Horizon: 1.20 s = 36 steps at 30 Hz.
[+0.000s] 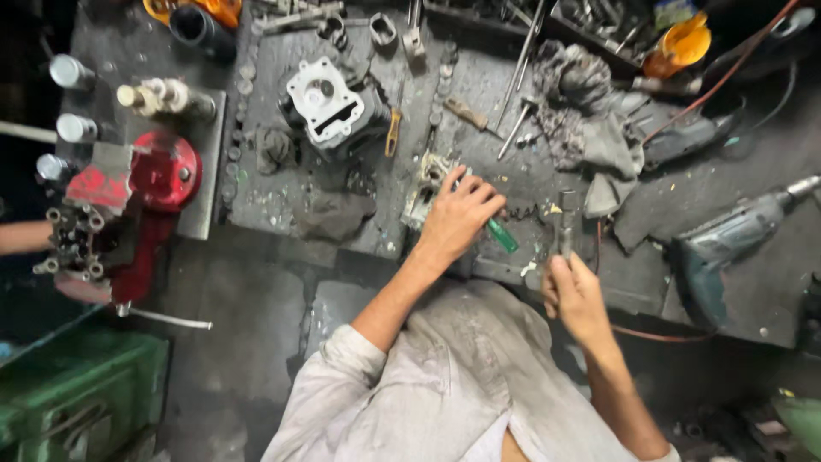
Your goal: The person uses a screwdriver to scrape and clean the inner surface of a metal engine cylinder block. They rotate the cylinder to access different areas and continue scraping the interior walls.
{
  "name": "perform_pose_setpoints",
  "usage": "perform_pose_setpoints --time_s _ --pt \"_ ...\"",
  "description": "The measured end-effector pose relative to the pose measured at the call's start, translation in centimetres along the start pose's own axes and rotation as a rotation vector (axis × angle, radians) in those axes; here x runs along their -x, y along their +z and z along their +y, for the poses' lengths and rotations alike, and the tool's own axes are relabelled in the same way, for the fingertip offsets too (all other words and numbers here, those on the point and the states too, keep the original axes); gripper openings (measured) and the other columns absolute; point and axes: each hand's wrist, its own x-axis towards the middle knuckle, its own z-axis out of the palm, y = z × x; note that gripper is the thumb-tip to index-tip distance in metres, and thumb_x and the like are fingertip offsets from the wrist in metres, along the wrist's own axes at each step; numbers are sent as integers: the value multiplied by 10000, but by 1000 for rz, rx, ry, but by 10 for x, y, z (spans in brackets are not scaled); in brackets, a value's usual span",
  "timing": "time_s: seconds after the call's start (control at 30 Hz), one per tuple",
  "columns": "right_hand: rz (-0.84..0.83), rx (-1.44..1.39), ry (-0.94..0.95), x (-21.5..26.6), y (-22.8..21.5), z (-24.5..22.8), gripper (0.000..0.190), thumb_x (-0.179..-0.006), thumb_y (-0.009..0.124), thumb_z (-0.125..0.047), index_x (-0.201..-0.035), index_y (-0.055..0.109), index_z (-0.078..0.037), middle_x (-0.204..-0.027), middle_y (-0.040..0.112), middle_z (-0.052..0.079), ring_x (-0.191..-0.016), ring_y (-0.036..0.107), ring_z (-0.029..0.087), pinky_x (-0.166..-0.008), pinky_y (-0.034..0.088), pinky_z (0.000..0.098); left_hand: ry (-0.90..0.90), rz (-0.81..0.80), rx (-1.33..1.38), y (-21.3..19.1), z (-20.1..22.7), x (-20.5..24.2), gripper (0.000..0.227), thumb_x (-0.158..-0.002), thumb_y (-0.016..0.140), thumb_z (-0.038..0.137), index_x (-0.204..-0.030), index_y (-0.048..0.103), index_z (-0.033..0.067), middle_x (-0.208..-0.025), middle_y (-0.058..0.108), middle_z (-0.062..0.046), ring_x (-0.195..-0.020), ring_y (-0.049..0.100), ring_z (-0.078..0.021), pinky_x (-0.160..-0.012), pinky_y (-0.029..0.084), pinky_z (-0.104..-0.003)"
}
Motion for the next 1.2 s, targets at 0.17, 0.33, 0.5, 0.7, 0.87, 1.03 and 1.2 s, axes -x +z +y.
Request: perform_pose_setpoints --time_s 0.17,0.33,0.5,0.7,0.87,1.03,1.2 --pt "19 -77 222 -39 -18 10 204 -1054 483 -285 -1071 542 -90 -629 433 -2 -446 391 99 -398 310 269 4 -41 60 -7 -1 1 373 -715 751 122 -1081 688 162 -1004 668 2 -1097 614 -226 -1153 380 -501" --pt "79 -206 120 -88 -13 50 355 -1015 526 -197 -1354 428 -160 -753 510 0 -505 426 73 -418 353 248 33 30 129 -7 -3 -2 302 -842 775 164 -1122 662 156 -1030 668 9 -1093 614 -216 -1145 398 -475" --pt "183 -362 -186 -127 5 80 357 -1126 472 -190 -1463 357 -163 -1008 495 -14 -647 434 20 -502 339 191 68 57 128 -4 -3 2 330 -857 776 233 -1154 661 145 -1056 673 -13 -1084 616 -230 -1108 408 -468" --pt "329 -349 -343 -134 18 54 254 -1132 466 -165 -1381 430 -128 -975 479 1 -576 381 25 -461 289 202 69 128 158 -1 -4 3 299 -875 796 274 -1113 668 147 -1008 681 2 -1034 634 -219 -1035 456 -442" --pt "67 -223 -331 -138 23 17 200 -1077 465 -127 -1271 499 -90 -1015 589 11 -545 468 23 -453 336 200 79 201 278 1 -7 8 329 -839 812 237 -1117 671 130 -1000 689 -10 -982 643 -225 -969 481 -421" --pt "-27 -131 -90 -216 43 -13 203 -1047 508 -144 -1240 569 -131 -937 625 22 -506 363 31 -419 287 222 105 174 268 4 -9 11 353 -808 822 196 -1121 668 137 -989 679 -6 -983 655 -227 -977 482 -423" --pt "-135 -95 -139 -278 80 -25 316 -1044 526 -171 -1360 523 -187 -986 619 54 -570 436 72 -454 339 245 111 160 245 5 -10 12 418 -768 806 135 -1161 665 149 -1062 690 5 -1065 642 -238 -1008 477 -427"
